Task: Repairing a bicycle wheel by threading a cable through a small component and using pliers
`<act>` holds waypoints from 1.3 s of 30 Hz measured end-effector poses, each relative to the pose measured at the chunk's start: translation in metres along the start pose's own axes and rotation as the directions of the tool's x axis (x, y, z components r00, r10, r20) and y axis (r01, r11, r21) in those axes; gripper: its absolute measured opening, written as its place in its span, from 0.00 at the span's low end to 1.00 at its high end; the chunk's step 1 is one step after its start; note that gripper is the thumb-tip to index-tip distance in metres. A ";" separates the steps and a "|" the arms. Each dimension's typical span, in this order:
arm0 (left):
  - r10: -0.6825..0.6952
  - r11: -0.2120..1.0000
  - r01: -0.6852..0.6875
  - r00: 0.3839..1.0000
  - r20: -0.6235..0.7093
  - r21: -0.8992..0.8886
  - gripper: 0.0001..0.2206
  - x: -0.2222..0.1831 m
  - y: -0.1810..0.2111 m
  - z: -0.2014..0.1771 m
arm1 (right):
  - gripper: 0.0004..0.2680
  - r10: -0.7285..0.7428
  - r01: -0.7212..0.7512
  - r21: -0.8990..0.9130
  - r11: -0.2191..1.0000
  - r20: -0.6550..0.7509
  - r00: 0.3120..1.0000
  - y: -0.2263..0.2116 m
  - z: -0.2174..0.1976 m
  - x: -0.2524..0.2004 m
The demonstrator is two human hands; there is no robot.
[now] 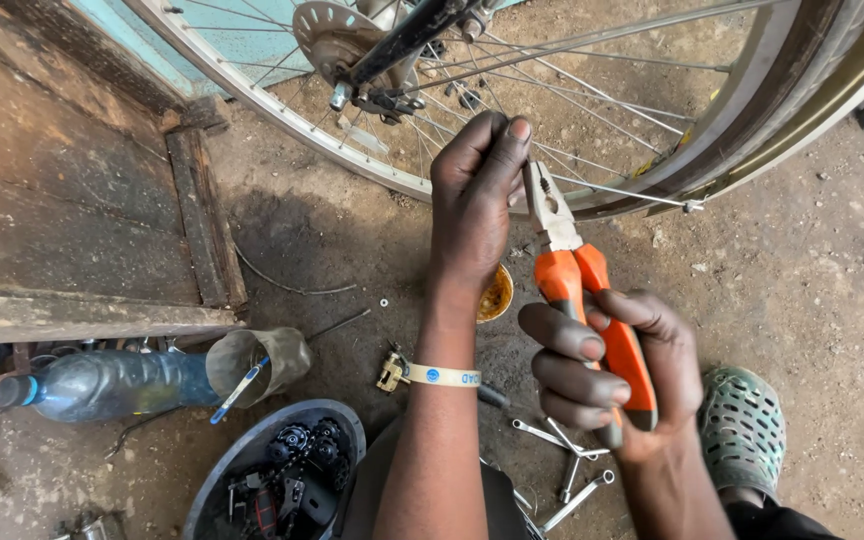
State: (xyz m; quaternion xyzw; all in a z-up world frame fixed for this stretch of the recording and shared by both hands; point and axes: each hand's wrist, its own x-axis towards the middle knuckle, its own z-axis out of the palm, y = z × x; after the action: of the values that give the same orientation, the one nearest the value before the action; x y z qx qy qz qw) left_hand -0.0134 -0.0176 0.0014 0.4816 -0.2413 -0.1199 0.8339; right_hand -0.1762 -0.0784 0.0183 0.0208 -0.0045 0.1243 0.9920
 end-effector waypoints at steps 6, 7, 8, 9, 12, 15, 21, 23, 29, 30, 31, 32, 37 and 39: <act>0.001 1.000 -0.002 0.998 -0.059 -0.004 0.14 -0.002 -0.005 0.004 | 0.07 -0.100 0.018 0.681 0.732 0.082 0.992 0.037 0.019 0.004; 0.003 1.000 -0.003 0.998 -0.058 -0.003 0.14 -0.001 -0.011 -0.003 | 0.07 -0.101 0.016 0.681 0.732 0.084 0.991 0.037 0.021 0.002; -0.014 1.000 0.015 0.992 -0.126 0.008 0.11 0.000 -0.018 -0.010 | 0.06 -0.131 0.069 0.597 0.800 0.061 0.990 0.037 0.022 -0.001; -0.030 0.999 0.034 0.981 -0.194 0.017 0.09 0.001 -0.025 -0.016 | 0.06 -0.164 0.121 0.503 0.856 0.041 0.986 0.036 0.022 -0.003; 0.004 0.993 0.017 0.986 -0.169 0.119 0.10 -0.008 -0.006 -0.014 | 0.05 -0.266 0.262 0.191 0.946 -0.008 0.964 0.034 0.019 -0.014; 0.057 0.976 -0.032 0.992 -0.112 0.216 0.13 -0.004 -0.004 -0.003 | 0.05 -0.368 0.362 -0.139 0.922 -0.021 0.929 0.039 0.019 -0.023; 0.092 0.978 -0.074 0.992 -0.088 0.195 0.15 -0.003 -0.005 -0.006 | 0.21 -0.668 0.112 -0.937 0.330 -0.148 0.730 0.012 0.007 -0.005; 0.104 0.970 -0.081 0.991 -0.089 0.228 0.16 -0.004 -0.001 -0.004 | 0.19 -0.685 -0.050 -0.988 0.148 -0.139 0.716 0.006 0.002 -0.005; 0.152 0.950 -0.123 0.985 -0.080 0.287 0.17 -0.002 0.001 0.000 | 0.14 -0.698 -0.255 -0.959 -0.122 -0.099 0.709 0.001 -0.004 0.003; 0.158 0.947 -0.129 0.985 -0.076 0.294 0.16 -0.002 0.000 0.000 | 0.13 -0.700 -0.283 -0.953 -0.110 -0.128 0.703 0.002 -0.003 0.003; 0.156 0.947 -0.127 0.985 -0.076 0.295 0.16 -0.002 0.000 -0.001 | 0.13 -0.700 -0.283 -0.953 -0.108 -0.130 0.703 0.000 -0.005 0.002; 0.164 0.942 -0.136 0.984 -0.069 0.306 0.17 -0.002 0.000 -0.001 | 0.09 -0.696 -0.278 -0.952 -0.131 -0.111 0.709 -0.001 -0.008 0.001; 0.149 0.937 -0.124 0.987 -0.052 0.328 0.16 -0.001 0.004 -0.003 | 0.12 -0.684 -0.271 -0.962 -0.034 -0.175 0.709 -0.007 -0.002 0.003; 0.133 0.943 -0.118 0.991 -0.029 0.310 0.17 -0.002 0.005 -0.004 | 0.14 -0.652 -0.206 -0.977 0.053 -0.190 0.734 -0.009 0.000 0.005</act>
State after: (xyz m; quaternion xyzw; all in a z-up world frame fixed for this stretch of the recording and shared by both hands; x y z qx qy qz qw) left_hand -0.0125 -0.0112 0.0031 0.5922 -0.2665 -0.0156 0.7602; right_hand -0.1696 -0.0859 0.0179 -0.6867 0.2371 -0.0859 0.6818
